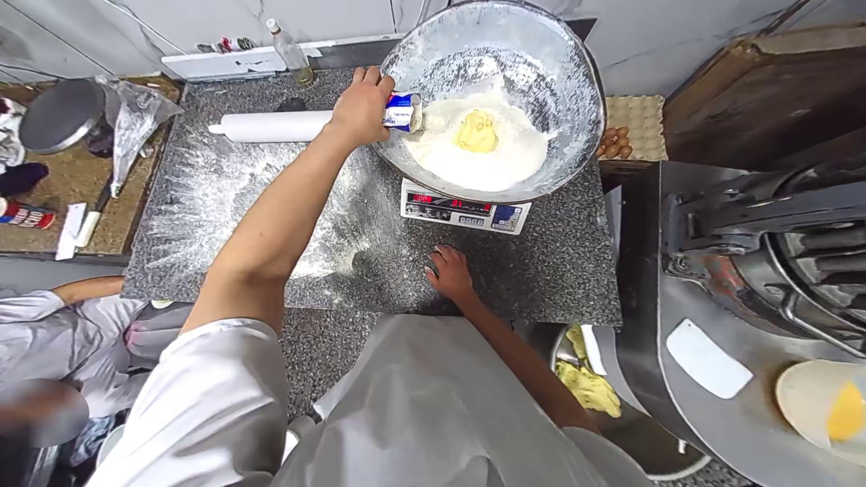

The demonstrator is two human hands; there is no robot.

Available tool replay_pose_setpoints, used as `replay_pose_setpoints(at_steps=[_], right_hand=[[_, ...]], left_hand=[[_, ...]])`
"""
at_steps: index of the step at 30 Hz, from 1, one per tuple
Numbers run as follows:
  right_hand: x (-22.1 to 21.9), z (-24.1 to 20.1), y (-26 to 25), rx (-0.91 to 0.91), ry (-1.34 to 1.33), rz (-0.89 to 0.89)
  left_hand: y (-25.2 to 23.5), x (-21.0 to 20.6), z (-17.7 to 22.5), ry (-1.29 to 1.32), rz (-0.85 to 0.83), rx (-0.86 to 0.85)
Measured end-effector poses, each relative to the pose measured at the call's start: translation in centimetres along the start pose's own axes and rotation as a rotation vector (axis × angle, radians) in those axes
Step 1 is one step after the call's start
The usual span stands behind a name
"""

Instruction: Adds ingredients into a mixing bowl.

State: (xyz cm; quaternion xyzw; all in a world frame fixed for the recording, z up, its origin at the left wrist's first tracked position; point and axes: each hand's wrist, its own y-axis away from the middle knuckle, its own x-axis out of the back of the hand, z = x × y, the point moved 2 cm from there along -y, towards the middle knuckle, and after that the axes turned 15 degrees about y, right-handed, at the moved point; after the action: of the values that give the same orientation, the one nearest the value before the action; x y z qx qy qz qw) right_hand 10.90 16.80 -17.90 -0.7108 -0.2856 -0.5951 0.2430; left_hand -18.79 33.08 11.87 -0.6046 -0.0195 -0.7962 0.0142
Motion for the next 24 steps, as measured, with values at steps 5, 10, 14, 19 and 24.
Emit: replay_pose_setpoints(at_steps=[5,10,14,19,24], right_hand=[[0.3,-0.1,0.2,-0.001,-0.019,0.02],[0.1,-0.1,0.2,-0.003,-0.012,0.009],[0.0,0.0,0.1,0.0,-0.007,0.01],[0.0,-0.1,0.1,-0.002,-0.008,0.013],[-0.1,0.0,0.1,-0.001,-0.004,0.018]], left_hand=[[-0.2,-0.2,-0.1,0.012,0.0,0.0],[-0.2,0.0,-0.2,0.009,0.003,-0.003],[-0.1,0.2,-0.6,0.033,0.023,0.001],[0.0,0.2,-0.9,0.027,0.032,-0.002],[0.2,0.2,-0.9,0.033,0.03,0.0]])
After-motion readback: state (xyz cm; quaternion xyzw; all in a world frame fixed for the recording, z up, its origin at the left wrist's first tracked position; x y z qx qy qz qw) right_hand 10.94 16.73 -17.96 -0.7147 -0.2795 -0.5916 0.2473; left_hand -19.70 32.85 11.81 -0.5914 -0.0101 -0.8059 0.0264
